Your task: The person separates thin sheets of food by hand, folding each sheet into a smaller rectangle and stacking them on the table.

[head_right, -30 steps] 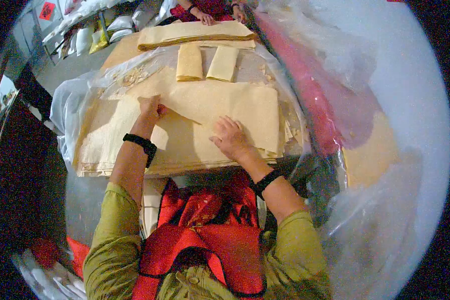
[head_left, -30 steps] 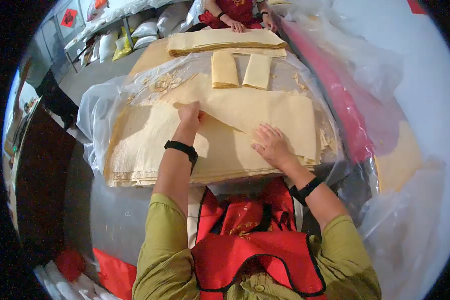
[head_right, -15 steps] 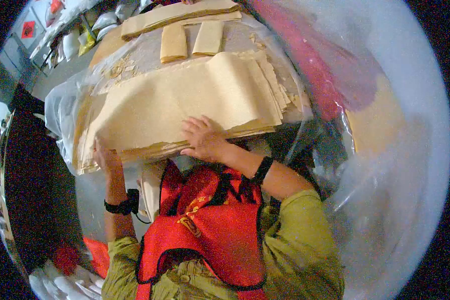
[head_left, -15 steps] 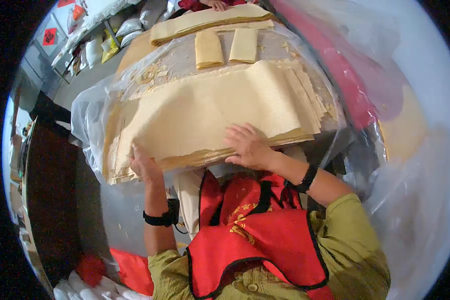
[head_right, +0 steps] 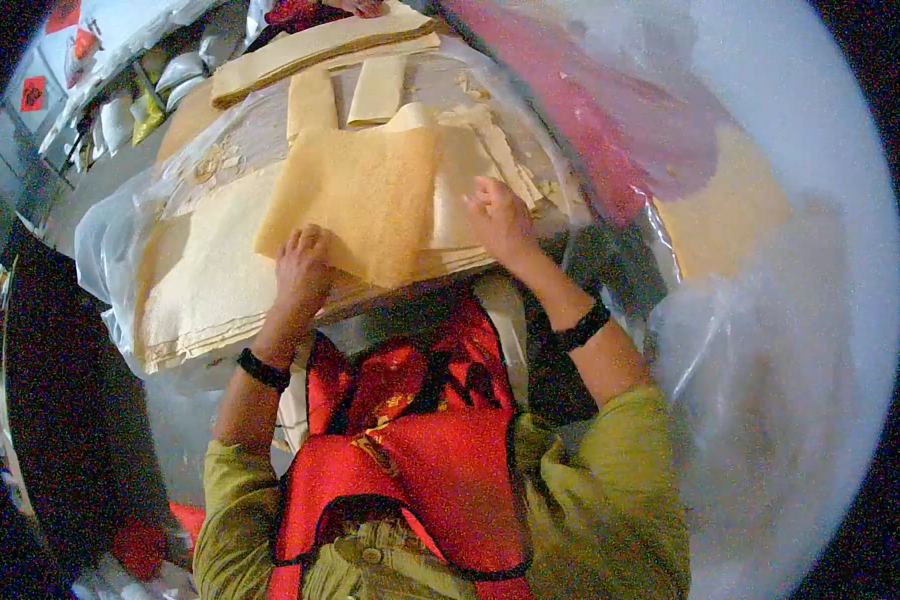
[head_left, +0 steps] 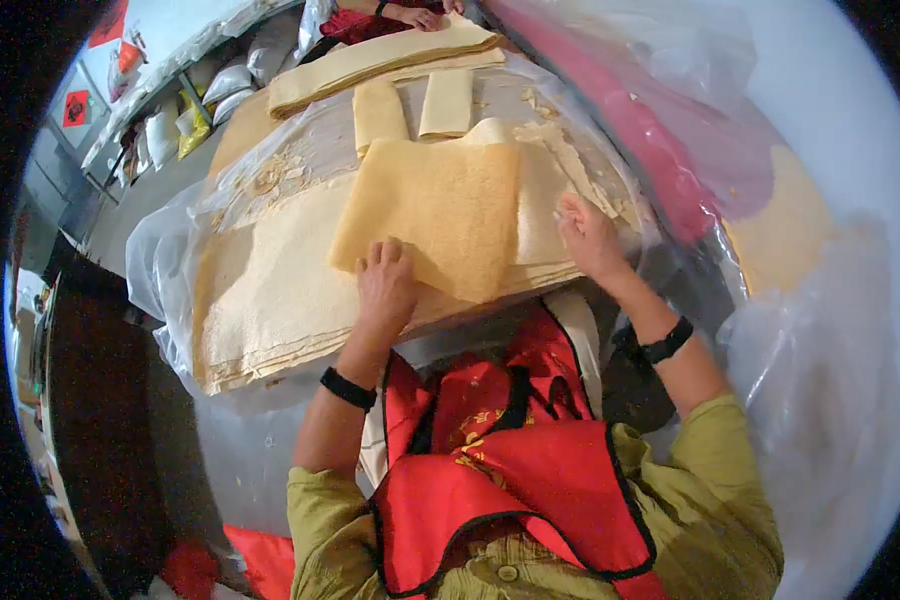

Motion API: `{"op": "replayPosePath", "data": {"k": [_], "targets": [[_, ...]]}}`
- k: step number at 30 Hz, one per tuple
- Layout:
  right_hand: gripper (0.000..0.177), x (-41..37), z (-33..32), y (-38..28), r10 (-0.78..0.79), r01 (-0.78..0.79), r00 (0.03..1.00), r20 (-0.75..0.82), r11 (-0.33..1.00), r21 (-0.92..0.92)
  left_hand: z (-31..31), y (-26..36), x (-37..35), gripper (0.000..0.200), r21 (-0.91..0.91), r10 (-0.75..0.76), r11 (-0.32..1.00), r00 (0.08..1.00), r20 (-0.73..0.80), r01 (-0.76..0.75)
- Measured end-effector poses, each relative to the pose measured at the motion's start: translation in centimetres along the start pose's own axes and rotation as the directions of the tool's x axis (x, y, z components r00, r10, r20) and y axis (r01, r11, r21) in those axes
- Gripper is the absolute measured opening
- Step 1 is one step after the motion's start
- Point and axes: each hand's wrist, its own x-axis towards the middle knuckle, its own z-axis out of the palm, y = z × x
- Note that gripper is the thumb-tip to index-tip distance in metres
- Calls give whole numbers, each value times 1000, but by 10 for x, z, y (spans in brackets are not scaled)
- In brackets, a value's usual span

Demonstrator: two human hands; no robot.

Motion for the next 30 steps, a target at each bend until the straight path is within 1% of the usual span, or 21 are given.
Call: {"op": "replayPosePath", "data": {"k": [2,3,6,9,10,11,12,14,15,16,18,19,20,21,22,24,25,26,28,29,30], "targets": [[44,9,-5,13,203,-206,974,97,979,14,-2,-7,1,16,59,-117,992,979,169,109],[48,14,-3,19,263,-273,948,181,961,35,-8,-8,4,14,98,-180,982,952,248,160],[49,23,10,32,174,-170,976,134,984,-46,-32,-10,11,12,88,-302,952,855,422,293],[49,39,23,28,220,-209,971,97,971,-114,-24,-2,11,13,75,-241,971,919,311,229],[49,41,20,23,328,-332,931,158,943,2,-19,2,13,13,72,-208,978,943,259,196],[48,45,14,16,418,-449,880,228,887,106,-15,7,17,15,53,-166,985,982,85,162],[48,48,9,10,493,-562,814,308,803,198,-8,11,23,16,55,-175,984,979,105,170],[44,52,12,28,522,-588,791,319,794,157,4,18,33,17,55,-192,981,970,148,186],[42,54,10,31,536,-598,781,320,790,137,-2,22,30,28,8,-124,992,983,133,124],[41,53,8,35,511,-552,821,254,824,127,-4,17,35,33,-129,-227,958,954,196,255],[37,43,8,40,451,-463,885,118,880,109,-10,-8,48,45,-355,-374,793,855,359,495],[36,40,9,39,307,-310,950,47,947,84,-22,-21,52,53,-260,-429,862,899,81,435],[35,37,10,36,154,-153,988,-17,987,49,8,-55,49,54,-129,-379,924,900,-215,359],[35,34,12,31,-8,8,997,-74,1000,3,3,-66,51,52,51,-347,929,910,-227,367],[37,30,16,14,-46,43,998,-41,998,-55,-1,-69,49,51,10,-439,898,896,-61,441],[40,27,28,-25,-127,129,992,21,977,-168,-9,-77,50,48,-31,-559,809,785,266,586],[42,25,36,-37,-251,250,968,17,953,-172,3,-91,48,39,-120,-554,779,765,330,616],[44,21,44,-45,-369,367,929,18,914,-176,15,-107,41,36,-306,-554,681,741,380,666],[53,8,62,-54,-481,480,875,51,852,-208,5,-114,29,31,-602,-529,379,698,483,703],[58,5,68,-56,-536,537,841,68,815,-220,-3,-116,16,26,-697,-529,174,663,529,695],[58,6,70,-54,-534,528,845,34,822,-215,-8,-128,3,25,-676,-554,196,649,521,710]]}}
